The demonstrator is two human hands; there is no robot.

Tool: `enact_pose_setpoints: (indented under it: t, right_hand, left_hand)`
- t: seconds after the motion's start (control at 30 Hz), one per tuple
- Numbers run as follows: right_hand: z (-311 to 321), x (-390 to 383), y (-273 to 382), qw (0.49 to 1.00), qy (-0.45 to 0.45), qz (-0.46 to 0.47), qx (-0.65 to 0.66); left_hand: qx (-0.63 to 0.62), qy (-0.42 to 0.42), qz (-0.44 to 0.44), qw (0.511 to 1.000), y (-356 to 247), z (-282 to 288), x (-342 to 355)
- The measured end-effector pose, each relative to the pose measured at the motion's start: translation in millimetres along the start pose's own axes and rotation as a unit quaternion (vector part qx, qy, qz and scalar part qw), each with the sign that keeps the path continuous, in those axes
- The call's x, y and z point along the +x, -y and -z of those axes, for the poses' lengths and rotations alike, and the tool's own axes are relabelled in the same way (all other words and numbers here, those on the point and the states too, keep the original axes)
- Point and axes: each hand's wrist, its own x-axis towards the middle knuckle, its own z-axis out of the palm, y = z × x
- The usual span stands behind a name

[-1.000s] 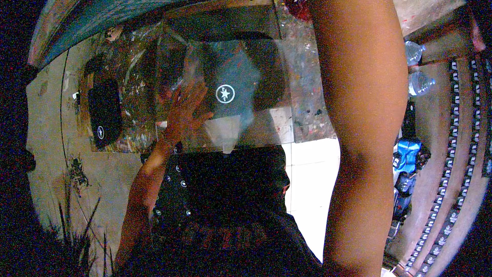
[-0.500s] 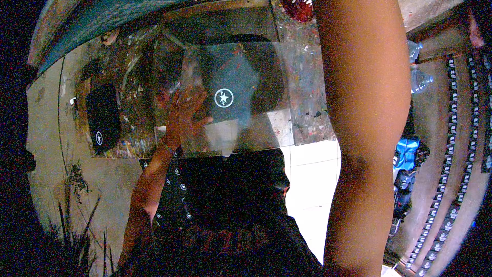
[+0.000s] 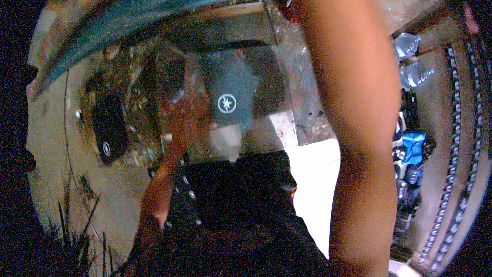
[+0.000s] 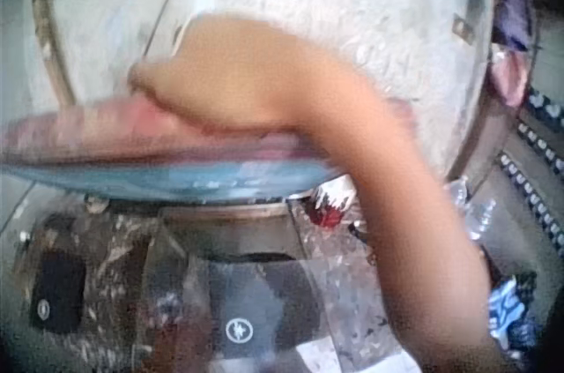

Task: The person repeatedly places a black fabric piece with a white logo onto a screen printing frame, closes the frame, and uses a squeegee to pull ink across the screen. The person then opens the frame, removes the printed fabric, and repeats the process on multiple identical fabric pieces.

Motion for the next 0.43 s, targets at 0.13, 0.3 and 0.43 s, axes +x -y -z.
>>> enact_pose_setpoints:
  t: [0.13,0.3,0.43]
  right_hand:
    - [-2,4,8,0.980,0.026,-0.163,0.110]
    - [3,4,15,0.968,0.072,-0.200,0.133]
    - [-6,7,20,0.969,0.047,-0.206,0.124]
  left_hand:
    - [-0.177,-0.070,0.021,0.981,-1,16,-4]
    - [-0.494,-0.130,0.061,0.858,-83,9,32]
    - [-0.646,-0.135,0.064,0.749,-178,20,72]
